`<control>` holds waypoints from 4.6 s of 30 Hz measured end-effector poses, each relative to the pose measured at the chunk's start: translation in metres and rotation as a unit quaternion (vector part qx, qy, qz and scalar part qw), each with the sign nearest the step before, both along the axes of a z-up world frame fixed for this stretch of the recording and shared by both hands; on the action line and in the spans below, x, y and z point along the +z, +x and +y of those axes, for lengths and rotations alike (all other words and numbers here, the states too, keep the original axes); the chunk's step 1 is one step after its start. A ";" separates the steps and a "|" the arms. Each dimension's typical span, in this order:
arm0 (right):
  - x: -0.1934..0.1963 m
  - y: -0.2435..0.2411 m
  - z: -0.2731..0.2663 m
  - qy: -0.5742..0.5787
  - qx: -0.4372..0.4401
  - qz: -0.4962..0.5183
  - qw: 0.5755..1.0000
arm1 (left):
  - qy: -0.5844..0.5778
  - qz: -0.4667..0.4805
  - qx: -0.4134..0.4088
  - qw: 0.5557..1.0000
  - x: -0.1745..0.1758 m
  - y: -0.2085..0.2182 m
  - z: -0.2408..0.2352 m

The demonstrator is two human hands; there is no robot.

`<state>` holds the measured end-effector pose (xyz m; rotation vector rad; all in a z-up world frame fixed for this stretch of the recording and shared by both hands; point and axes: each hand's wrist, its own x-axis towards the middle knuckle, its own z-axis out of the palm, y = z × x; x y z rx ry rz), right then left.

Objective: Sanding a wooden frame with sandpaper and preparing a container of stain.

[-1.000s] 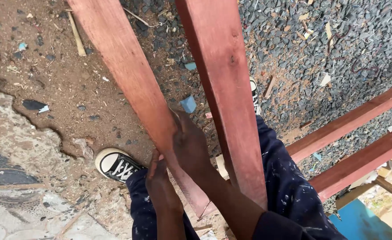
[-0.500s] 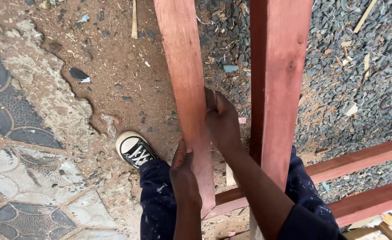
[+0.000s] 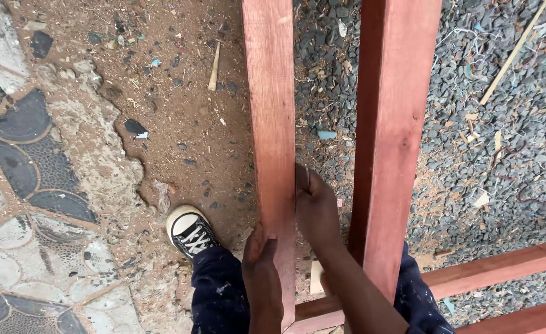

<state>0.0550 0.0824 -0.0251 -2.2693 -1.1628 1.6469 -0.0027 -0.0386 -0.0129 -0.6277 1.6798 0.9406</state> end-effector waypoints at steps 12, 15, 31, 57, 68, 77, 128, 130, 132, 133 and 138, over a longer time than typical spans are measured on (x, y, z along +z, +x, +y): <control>-0.010 0.037 -0.107 -0.228 0.081 -0.071 0.968 | -0.076 -0.006 -0.023 0.997 -0.002 -0.002 -0.003; 0.001 0.007 -0.021 0.035 0.054 0.025 0.998 | -0.044 -0.022 -0.002 0.999 0.003 -0.005 -0.001; -0.001 0.025 -0.080 0.049 0.101 -0.021 0.993 | -0.065 -0.029 -0.036 0.997 0.007 -0.006 0.008; -0.029 -0.003 -0.082 0.062 0.035 -0.112 0.991 | -0.035 -0.056 0.008 0.998 0.012 -0.014 0.015; 0.024 0.082 -0.190 -0.138 0.174 -0.053 0.974 | 0.067 0.054 -0.213 0.973 -0.020 -0.012 -0.032; 0.111 0.140 -0.019 -0.142 0.214 0.185 0.949 | -0.044 0.034 -0.300 0.952 -0.013 0.021 -0.067; 0.323 0.221 -0.035 -0.051 0.925 0.176 0.332 | 0.201 0.036 0.766 0.610 0.278 0.360 -0.008; 0.320 0.204 -0.032 -0.077 0.925 0.185 0.323 | 0.184 0.023 0.781 0.596 0.272 0.345 -0.002; 0.318 0.176 -0.028 -0.101 0.928 0.139 0.332 | 0.163 -0.031 0.802 0.574 0.273 0.319 0.002; 0.312 0.152 -0.030 -0.106 0.934 0.138 0.312 | 0.160 -0.026 0.814 0.557 0.254 0.304 0.003; 0.328 0.070 -0.033 -0.128 0.971 0.124 0.159 | 0.148 0.054 0.753 0.639 0.225 0.247 0.037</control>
